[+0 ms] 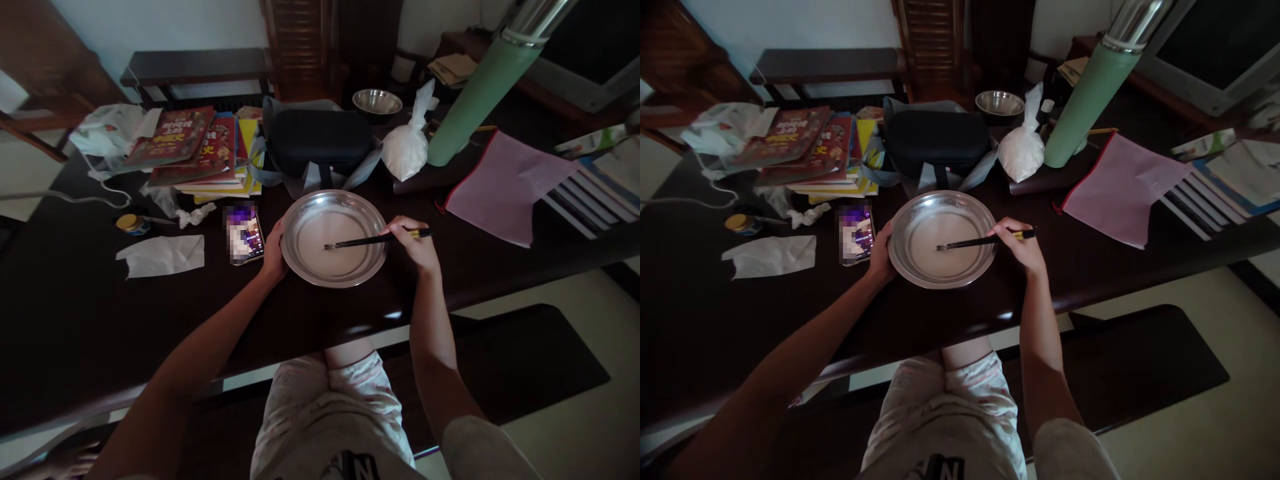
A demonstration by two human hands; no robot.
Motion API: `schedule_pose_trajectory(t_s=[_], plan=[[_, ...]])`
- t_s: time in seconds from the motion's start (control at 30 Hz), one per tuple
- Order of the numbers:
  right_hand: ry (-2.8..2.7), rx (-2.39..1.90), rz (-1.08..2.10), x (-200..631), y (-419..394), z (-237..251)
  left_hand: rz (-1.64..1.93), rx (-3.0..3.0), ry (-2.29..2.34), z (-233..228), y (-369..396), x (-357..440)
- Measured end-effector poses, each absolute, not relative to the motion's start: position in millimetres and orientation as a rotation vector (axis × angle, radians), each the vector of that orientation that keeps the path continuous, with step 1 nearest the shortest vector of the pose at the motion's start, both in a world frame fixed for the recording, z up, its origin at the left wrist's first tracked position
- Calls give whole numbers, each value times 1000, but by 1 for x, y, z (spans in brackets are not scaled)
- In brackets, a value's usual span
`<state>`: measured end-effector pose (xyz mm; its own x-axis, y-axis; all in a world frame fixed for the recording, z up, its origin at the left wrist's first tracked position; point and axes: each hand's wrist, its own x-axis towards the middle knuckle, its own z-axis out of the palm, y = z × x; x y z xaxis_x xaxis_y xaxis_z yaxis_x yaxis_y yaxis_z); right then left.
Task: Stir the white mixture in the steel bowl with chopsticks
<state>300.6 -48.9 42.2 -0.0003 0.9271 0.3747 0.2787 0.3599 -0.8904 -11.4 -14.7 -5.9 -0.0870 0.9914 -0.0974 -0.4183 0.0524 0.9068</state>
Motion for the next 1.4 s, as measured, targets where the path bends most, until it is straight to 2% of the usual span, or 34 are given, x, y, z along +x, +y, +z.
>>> schedule_pose_trajectory(t_s=[0.2,0.37,0.5,0.67,0.83,1.4], plan=[[-1361,-1176,679,301,-49,42,1400,796,988,-7,-14,-13],[-1509,-1149,710,301,-49,43,1413,793,968,-7,-14,-11],[-1369,-1170,661,302,-48,42,1416,810,969,-5,-14,-11],[-1502,-1153,710,301,-49,43,1399,827,975,-7,-14,-13],[-1362,-1209,666,302,-49,42,1396,820,984,-8,-14,-13],[-1456,-1170,688,302,-49,43,1380,822,983,-8,-14,-13]])
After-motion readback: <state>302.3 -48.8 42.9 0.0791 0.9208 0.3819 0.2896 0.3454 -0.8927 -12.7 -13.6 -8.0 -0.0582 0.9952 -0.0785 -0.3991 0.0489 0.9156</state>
